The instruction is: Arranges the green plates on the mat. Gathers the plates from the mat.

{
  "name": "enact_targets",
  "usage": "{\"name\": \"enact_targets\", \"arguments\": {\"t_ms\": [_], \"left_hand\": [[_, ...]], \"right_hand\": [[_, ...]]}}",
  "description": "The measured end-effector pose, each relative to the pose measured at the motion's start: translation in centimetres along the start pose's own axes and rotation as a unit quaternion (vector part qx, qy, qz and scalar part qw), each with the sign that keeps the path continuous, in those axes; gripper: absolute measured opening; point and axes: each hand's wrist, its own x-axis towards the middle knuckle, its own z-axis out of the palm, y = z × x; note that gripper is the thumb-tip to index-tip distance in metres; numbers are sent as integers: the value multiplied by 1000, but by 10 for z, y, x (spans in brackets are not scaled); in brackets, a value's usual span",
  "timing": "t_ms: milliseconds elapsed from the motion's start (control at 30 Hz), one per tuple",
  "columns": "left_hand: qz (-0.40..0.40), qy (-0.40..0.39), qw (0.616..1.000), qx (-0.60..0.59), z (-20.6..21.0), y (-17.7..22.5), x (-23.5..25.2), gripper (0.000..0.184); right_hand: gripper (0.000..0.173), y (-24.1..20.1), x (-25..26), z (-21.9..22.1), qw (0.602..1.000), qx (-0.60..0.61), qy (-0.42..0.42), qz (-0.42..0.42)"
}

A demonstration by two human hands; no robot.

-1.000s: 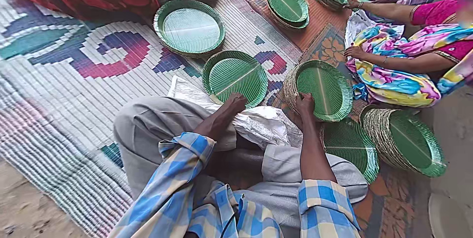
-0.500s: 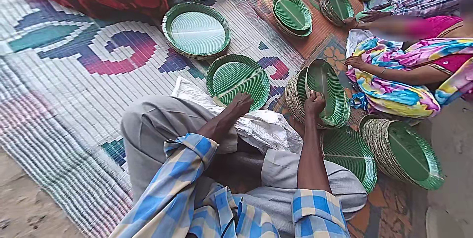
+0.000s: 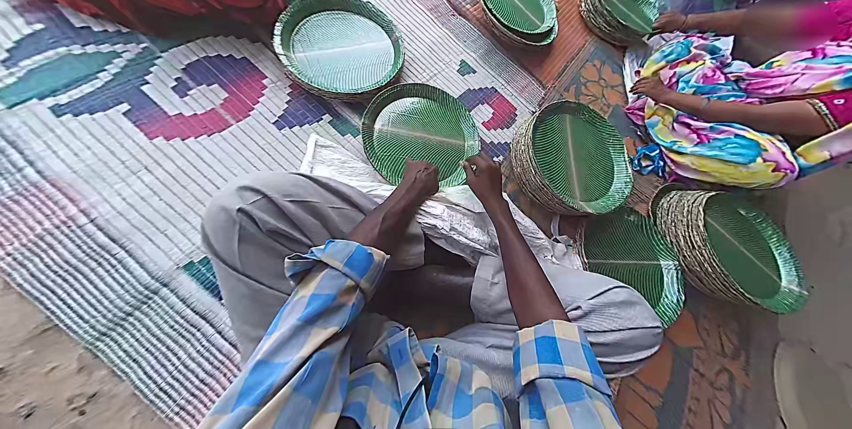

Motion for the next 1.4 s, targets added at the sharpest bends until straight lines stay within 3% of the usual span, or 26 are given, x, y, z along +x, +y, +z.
{"name": "enact_targets", "arguments": {"t_ms": [67,167,233,533,633,700,733,767,800,867,900,967,1033,1100,1167,1200,1267,1300,1400], "left_hand": [[17,-32,999,5,5,0,-3,30],[64,-48,997,2,8,-1,1,27],[70,-58,996,7,7,2,1,28],[68,-56,996,3,11,-1,4,29],[68,-28,997,-6,7,3,-16,30],[15,-148,988,30,-28,25,-36,38],[88,3,996,6,-5,10,-23,29],[143,112,983,-19,12,0,-3,21],[170,170,970,-30,14,-2,10,21],[202,306,928,-57,5,3,16,25],[220,392,890,-69,4,6,16,26],[237,506,826,-70,0,8,16,26],[233,530,814,-38,-2,5,11,28],[195,457,868,-9,-3,2,5,34],[121,306,944,-7,-4,2,2,30],[77,226,971,-18,-4,2,2,26],[-4,58,997,-52,-6,0,-4,37],[-17,11,999,-49,-3,-3,-4,38],[27,-20,999,-1,6,-8,1,32]], "right_hand": [[32,26,1,-36,992,-64,74,80],[43,59,-6,-69,963,-97,61,245],[38,82,-8,-74,942,-59,52,327],[35,96,-9,-83,929,12,63,363],[35,95,-8,-83,921,-15,118,370],[34,75,-3,-89,918,-38,189,347],[33,43,8,-106,913,-35,170,368],[37,-1,23,-141,906,-7,35,422],[37,-25,28,-149,919,-2,20,395],[34,-12,23,-103,967,-15,197,163],[34,-4,24,-80,973,-14,222,67],[30,-13,25,-41,989,2,148,-25],[19,-29,13,0,999,15,20,-46],[22,-46,-3,26,991,35,-126,-29],[32,-52,-7,40,970,19,-241,-22],[34,-52,-6,37,966,20,-256,-28],[27,-34,-5,24,977,18,-204,-60],[26,-14,-3,20,986,17,-150,-66],[29,27,6,-17,998,-20,48,38]]}}
